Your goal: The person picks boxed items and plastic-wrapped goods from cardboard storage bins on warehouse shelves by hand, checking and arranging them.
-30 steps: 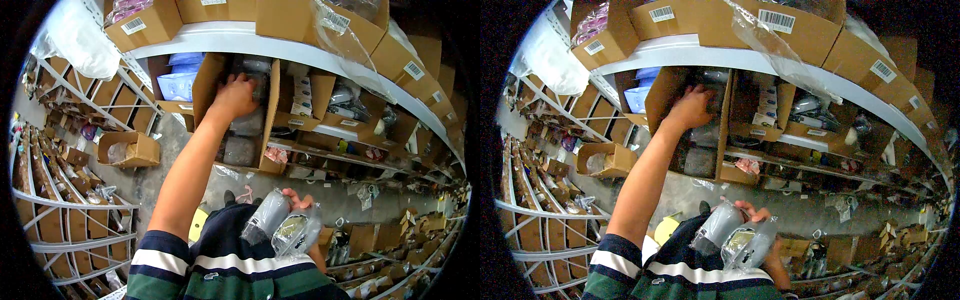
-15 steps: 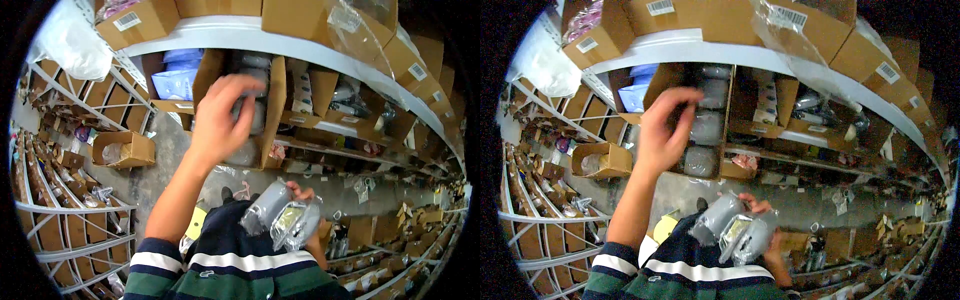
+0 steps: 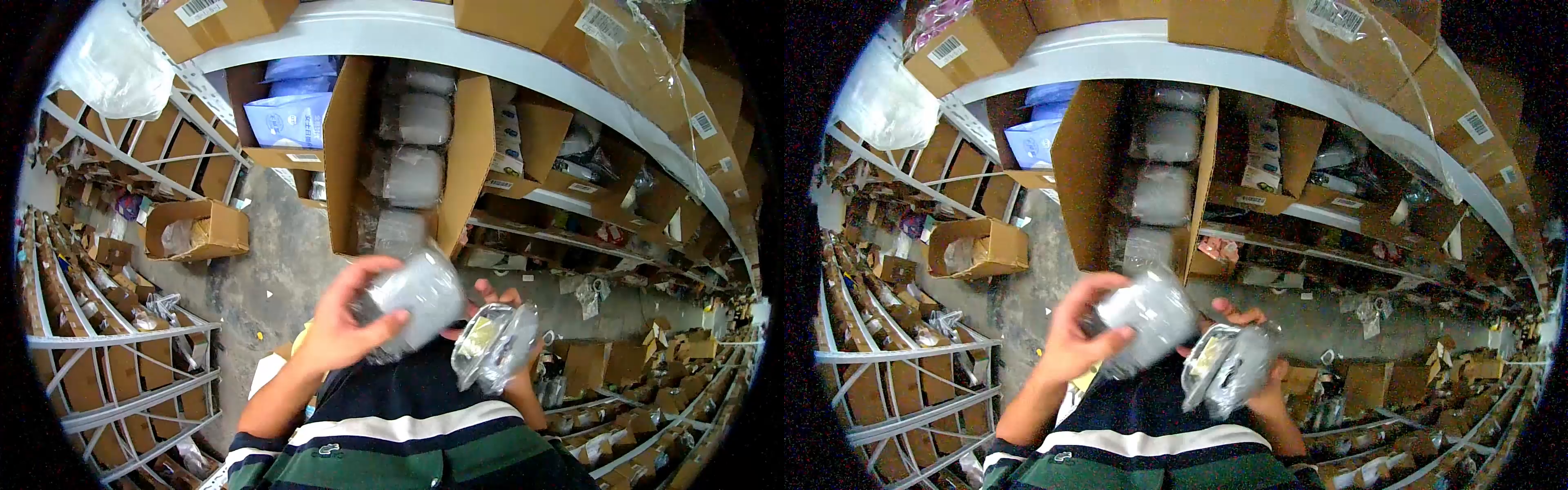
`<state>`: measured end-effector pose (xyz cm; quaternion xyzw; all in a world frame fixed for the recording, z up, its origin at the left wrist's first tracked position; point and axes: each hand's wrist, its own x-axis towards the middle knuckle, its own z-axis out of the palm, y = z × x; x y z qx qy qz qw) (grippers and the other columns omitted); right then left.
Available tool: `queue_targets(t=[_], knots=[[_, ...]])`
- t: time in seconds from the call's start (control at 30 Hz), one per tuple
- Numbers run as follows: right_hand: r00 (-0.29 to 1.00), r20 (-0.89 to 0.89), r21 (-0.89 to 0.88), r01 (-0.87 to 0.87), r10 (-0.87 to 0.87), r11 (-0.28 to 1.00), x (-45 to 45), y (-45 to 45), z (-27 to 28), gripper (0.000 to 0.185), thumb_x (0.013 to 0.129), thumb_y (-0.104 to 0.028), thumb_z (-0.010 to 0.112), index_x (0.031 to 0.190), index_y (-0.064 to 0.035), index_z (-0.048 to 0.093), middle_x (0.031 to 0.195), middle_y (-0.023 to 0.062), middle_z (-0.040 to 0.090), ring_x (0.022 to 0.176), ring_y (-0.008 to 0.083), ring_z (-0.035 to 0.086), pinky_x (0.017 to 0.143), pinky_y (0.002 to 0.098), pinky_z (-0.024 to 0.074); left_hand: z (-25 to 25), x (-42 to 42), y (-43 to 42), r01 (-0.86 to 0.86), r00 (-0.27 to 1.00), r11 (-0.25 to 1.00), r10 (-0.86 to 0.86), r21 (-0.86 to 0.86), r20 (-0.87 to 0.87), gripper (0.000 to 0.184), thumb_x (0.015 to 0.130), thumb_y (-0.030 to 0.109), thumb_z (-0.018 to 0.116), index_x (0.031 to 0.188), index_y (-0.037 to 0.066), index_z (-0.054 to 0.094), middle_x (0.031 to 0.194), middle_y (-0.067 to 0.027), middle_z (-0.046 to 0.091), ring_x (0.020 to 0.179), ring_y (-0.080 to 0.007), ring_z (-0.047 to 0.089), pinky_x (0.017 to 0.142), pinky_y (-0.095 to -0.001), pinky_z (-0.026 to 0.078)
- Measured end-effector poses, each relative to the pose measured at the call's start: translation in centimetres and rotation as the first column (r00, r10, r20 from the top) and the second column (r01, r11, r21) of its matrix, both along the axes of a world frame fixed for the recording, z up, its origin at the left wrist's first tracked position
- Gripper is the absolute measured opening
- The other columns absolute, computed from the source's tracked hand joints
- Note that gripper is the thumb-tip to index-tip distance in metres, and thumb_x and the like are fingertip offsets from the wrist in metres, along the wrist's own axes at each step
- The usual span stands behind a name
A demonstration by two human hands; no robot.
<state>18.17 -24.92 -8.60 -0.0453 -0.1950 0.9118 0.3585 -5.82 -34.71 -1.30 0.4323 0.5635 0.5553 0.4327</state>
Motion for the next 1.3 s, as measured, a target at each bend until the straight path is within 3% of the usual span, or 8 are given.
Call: queue_targets(t=[0.2, 0.4, 0.73, 0.83, 0.97, 1.03, 1.13, 1.3], knots=[[0.989, -0.148, -0.148, -0.027, 0.005, 0.989, 1.6, 0.3, -2.6, 0.074, 0.069, -0.050, 0.084, 0.130, -0.0231, 0.052, 0.149, 0.0079, 0.040, 0.140, 0.0418, 0.034, 0.101, 0.0780, 0.0322, 6.3, -2.4, 5.4, 0.052, 0.639, 0.994, 0.044, 0.100, -0.768, 0.050, 0.081, 0.010, 0.072, 0.125, 0.001, 0.049, 0.112, -0.0274, 0.059, 0.104, -0.0460, 0.058, 0.088, -0.0464, 0.048], [0.987, 0.014, -0.106, 0.158, -0.157, 0.982, 1.1, -0.7, -2.6, 0.085, 0.067, -0.051, 0.082, 0.135, -0.0116, 0.049, 0.138, 0.0187, 0.047, 0.121, 0.0365, 0.054, 0.100, 0.0528, 0.0484, 2.1, -4.3, 10.9, 0.132, 0.589, 0.947, -0.313, -0.293, -0.745, 0.050, 0.084, 0.016, 0.068, 0.128, 0.002, 0.050, 0.122, -0.0277, 0.057, 0.114, -0.0449, 0.055, 0.095, -0.0482, 0.046], [0.964, 0.196, -0.123, 0.206, -0.180, 0.971, 1.9, -0.1, -3.9, 0.088, 0.071, -0.052, 0.075, 0.141, -0.0076, 0.046, 0.135, 0.0161, 0.056, 0.121, 0.0353, 0.056, 0.103, 0.0547, 0.0458, 0.8, -5.1, 12.7, 0.055, 0.434, 0.863, -0.474, -0.502, -0.766, 0.033, 0.087, 0.014, 0.061, 0.117, 0.001, 0.059, 0.125, -0.0202, 0.056, 0.115, -0.0440, 0.054, 0.098, -0.0491, 0.045], [0.966, 0.165, -0.146, 0.222, -0.198, 0.964, 1.4, 0.2, -4.1, 0.084, 0.073, -0.047, 0.074, 0.141, -0.0072, 0.045, 0.136, 0.0158, 0.055, 0.124, 0.0347, 0.055, 0.106, 0.0545, 0.0433, -1.5, -5.4, 12.0, 0.213, 0.143, 0.963, -0.197, -0.164, -0.970, 0.037, 0.087, 0.018, 0.063, 0.119, 0.000, 0.058, 0.125, -0.0254, 0.056, 0.112, -0.0444, 0.055, 0.097, -0.0464, 0.047], [0.959, 0.201, -0.094, 0.225, -0.203, 0.970, 0.2, 0.7, -2.3, 0.084, 0.073, -0.043, 0.074, 0.142, -0.0050, 0.044, 0.139, 0.0168, 0.052, 0.127, 0.0350, 0.052, 0.109, 0.0543, 0.0396, 3.6, -3.3, 9.3, 0.185, 0.441, 0.983, -0.081, 0.002, -0.894, 0.047, 0.086, 0.023, 0.069, 0.126, 0.003, 0.056, 0.124, -0.0195, 0.058, 0.109, -0.0381, 0.058, 0.094, -0.0439, 0.048], [0.976, 0.120, -0.112, 0.195, -0.182, 0.974, -0.2, 0.7, -2.5, 0.086, 0.073, -0.043, 0.073, 0.143, -0.0039, 0.042, 0.141, 0.0188, 0.051, 0.128, 0.0348, 0.052, 0.110, 0.0535, 0.0386, 4.8, -2.4, 6.8, 0.383, 0.856, 0.922, -0.334, 0.051, -0.395, 0.070, 0.076, 0.033, 0.082, 0.133, 0.005, 0.052, 0.123, -0.0158, 0.058, 0.109, -0.0299, 0.060, 0.088, -0.0429, 0.052], [0.954, 0.218, -0.024, 0.214, -0.204, 0.976, -1.0, 0.4, -0.9, 0.089, 0.073, -0.042, 0.073, 0.145, -0.0031, 0.040, 0.142, 0.0203, 0.049, 0.128, 0.0350, 0.051, 0.111, 0.0521, 0.0375, 3.7, 0.1, 5.3, 0.438, 0.885, 0.898, -0.423, 0.040, -0.195, 0.098, 0.066, 0.037, 0.090, 0.146, 0.009, 0.039, 0.131, -0.0146, 0.055, 0.112, -0.0274, 0.060, 0.090, -0.0402, 0.053], [0.933, 0.214, -0.004, 0.298, -0.290, 0.955, -1.1, 0.6, 0.3, 0.087, 0.073, -0.041, 0.074, 0.147, -0.0081, 0.039, 0.147, 0.0180, 0.044, 0.134, 0.0347, 0.044, 0.113, 0.0514, 0.0342, 0.9, -0.3, 4.8, 0.325, 0.941, 0.945, -0.326, -0.028, -0.085, 0.062, 0.077, 0.016, 0.083, 0.129, 0.005, 0.053, 0.132, -0.0134, 0.053, 0.112, -0.0230, 0.059, 0.090, -0.0345, 0.053]])
